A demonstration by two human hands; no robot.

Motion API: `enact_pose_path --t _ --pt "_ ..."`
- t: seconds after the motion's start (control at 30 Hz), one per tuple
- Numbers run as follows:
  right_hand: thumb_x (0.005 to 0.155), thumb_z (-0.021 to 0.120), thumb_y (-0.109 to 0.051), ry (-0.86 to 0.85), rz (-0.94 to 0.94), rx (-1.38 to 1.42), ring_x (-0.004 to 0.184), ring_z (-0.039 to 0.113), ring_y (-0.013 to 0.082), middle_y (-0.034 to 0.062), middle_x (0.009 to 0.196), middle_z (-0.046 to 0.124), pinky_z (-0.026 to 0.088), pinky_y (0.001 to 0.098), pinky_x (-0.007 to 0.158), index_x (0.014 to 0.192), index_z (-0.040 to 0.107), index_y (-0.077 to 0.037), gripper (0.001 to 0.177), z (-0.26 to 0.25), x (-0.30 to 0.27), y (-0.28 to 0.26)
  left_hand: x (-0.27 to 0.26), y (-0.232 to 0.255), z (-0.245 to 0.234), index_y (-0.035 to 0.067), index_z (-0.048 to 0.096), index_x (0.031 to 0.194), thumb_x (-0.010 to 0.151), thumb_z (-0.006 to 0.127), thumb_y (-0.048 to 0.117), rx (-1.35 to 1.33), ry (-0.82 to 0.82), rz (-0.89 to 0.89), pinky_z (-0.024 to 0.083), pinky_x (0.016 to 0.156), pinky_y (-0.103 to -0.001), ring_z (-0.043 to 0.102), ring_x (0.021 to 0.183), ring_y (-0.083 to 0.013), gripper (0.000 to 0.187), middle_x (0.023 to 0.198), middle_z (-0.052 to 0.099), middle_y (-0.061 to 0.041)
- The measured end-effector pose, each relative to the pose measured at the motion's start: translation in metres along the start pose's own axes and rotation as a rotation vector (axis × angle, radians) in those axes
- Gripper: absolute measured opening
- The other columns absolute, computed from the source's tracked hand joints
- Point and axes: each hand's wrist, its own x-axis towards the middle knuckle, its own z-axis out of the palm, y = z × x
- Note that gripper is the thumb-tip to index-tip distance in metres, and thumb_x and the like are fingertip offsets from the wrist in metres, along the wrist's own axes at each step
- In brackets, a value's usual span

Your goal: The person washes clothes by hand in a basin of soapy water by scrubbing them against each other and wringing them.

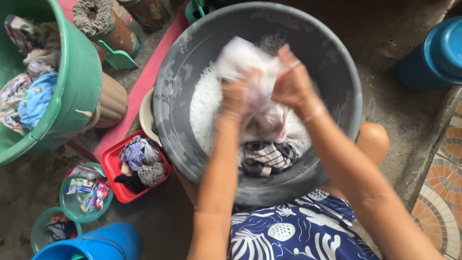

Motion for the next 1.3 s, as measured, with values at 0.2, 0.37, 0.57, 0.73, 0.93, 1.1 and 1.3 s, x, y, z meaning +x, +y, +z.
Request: enact_pose_path --t 0.2,0.37,0.57,0.73,0.93,1.1,1.3 --pt "0.096 0.055 -0.053 0.245 0.065 -0.04 0.118 0.067 0.0353 0.018 0.12 0.068 0.055 0.0565 0.104 0.115 0.059 -0.002 0.054 -0.074 0.024 0.076 -0.024 -0.04 0.077 0.006 0.066 0.109 0.099 0.059 0.027 0.576 -0.032 0.16 0.059 0.071 -0.04 0.071 0.077 -0.0216 0.025 0.087 0.07 -0.013" --pt "0.096 0.056 -0.053 0.335 0.017 -0.113 0.117 0.067 0.0343 0.0173 0.119 0.069 0.055 0.0556 0.103 0.114 0.059 -0.003 0.054 -0.106 0.032 0.082 0.004 -0.056 0.059 0.004 0.066 0.102 0.098 0.055 0.024 0.651 -0.043 -0.16 0.058 0.057 -0.034 0.071 0.064 -0.0183 0.023 0.08 0.07 -0.012" --pt "0.095 0.057 -0.053 0.386 -0.105 -0.272 0.115 0.067 0.0333 0.0164 0.118 0.069 0.056 0.0544 0.101 0.114 0.06 -0.003 0.053 -0.127 0.031 0.076 -0.008 -0.101 0.057 0.004 0.065 0.103 0.093 0.056 0.019 0.753 -0.026 0.183 0.058 0.061 -0.036 0.07 0.07 -0.0212 0.02 0.084 0.068 -0.013" --pt "0.094 0.057 -0.053 0.357 0.092 -0.534 0.114 0.068 0.0324 0.0157 0.116 0.069 0.056 0.0535 0.1 0.113 0.06 -0.004 0.053 -0.128 0.028 0.055 0.03 -0.113 -0.043 0.003 0.063 0.103 0.088 0.057 0.014 0.887 0.251 -0.019 0.058 0.065 -0.037 0.069 0.075 -0.0236 0.019 0.087 0.067 -0.014" --pt "0.094 0.058 -0.053 0.354 0.136 -0.372 0.112 0.068 0.0313 0.0148 0.115 0.069 0.057 0.0523 0.098 0.112 0.061 -0.004 0.053 -0.116 0.048 0.081 -0.02 -0.087 -0.011 0.003 0.062 0.103 0.083 0.058 0.009 0.934 0.332 0.129 0.058 0.07 -0.039 0.067 0.082 -0.0266 0.021 0.09 0.065 -0.015" --pt "0.093 0.059 -0.053 0.406 0.003 -0.307 0.111 0.068 0.0304 0.014 0.114 0.069 0.058 0.0514 0.097 0.112 0.061 -0.005 0.052 -0.144 0.035 0.091 -0.067 -0.053 0.072 0.003 0.061 0.103 0.079 0.059 0.005 0.739 0.155 0.291 0.059 0.074 -0.04 0.066 0.087 -0.029 0.025 0.093 0.064 -0.015" --pt "0.093 0.06 -0.053 0.433 -0.015 -0.291 0.109 0.068 0.0293 0.0132 0.112 0.07 0.058 0.0502 0.095 0.111 0.062 -0.005 0.052 -0.153 0.045 0.102 -0.007 -0.08 0.052 -0.001 0.064 0.113 0.093 0.048 -0.005 0.648 0.039 0.193 0.061 0.062 -0.036 0.07 0.073 -0.0275 0.026 0.089 0.069 -0.017"
